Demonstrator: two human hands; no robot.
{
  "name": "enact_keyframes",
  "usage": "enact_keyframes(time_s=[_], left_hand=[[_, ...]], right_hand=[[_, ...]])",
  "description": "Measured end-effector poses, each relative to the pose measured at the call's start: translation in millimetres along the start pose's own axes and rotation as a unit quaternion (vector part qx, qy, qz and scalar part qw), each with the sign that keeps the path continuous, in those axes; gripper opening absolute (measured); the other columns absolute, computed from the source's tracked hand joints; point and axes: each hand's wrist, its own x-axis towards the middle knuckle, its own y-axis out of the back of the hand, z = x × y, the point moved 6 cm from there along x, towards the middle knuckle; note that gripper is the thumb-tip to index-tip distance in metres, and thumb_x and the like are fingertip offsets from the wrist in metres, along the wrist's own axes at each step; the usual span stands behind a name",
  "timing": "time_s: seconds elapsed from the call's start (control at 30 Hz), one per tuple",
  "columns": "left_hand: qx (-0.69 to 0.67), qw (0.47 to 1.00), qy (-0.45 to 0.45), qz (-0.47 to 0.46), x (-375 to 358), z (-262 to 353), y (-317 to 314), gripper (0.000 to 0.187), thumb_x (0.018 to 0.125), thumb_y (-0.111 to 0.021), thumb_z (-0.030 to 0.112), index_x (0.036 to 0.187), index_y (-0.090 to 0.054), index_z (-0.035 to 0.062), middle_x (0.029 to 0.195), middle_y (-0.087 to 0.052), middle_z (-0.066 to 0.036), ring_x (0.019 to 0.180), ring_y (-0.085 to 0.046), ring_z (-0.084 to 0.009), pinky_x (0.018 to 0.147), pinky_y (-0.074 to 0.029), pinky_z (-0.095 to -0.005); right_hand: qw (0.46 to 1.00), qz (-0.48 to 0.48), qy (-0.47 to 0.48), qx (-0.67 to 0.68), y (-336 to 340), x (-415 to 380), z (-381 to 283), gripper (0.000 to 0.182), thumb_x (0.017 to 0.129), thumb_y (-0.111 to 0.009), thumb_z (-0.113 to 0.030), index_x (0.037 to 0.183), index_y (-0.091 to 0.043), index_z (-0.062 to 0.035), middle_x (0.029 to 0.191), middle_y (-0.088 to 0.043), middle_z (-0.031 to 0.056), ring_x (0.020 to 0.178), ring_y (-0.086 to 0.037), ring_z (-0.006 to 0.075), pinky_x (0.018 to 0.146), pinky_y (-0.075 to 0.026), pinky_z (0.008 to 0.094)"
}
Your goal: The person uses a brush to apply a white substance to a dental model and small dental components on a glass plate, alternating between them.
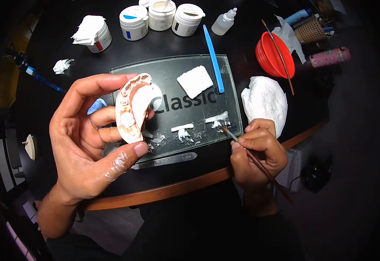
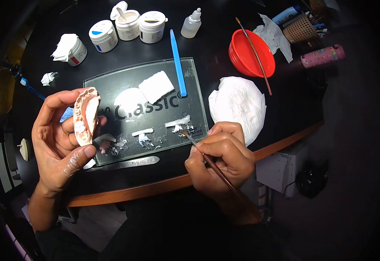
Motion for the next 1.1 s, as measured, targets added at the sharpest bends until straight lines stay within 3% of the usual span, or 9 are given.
enact_keyframes(time_s=[1.1], left_hand=[[0.005, 1.0, -0.008, -0.027, -1.0, -0.2, -1.6, 0.077, 0.081, -0.08, -0.008, 0.145, -0.039, -0.008, 0.15, -0.048, -0.026, 0.127, -0.066, -0.0336, 0.1, -0.063, -0.0407]], right_hand=[[1.0, -0.01, -0.014, -0.012, -1.5, 2.4, -1.7, 0.017, 0.065, -0.07, 0.009, 0.075, -0.063, -0.0036, 0.063, -0.063, 0.0029, 0.06, -0.056, 0.0146, 0.075, -0.052, 0.0341]])
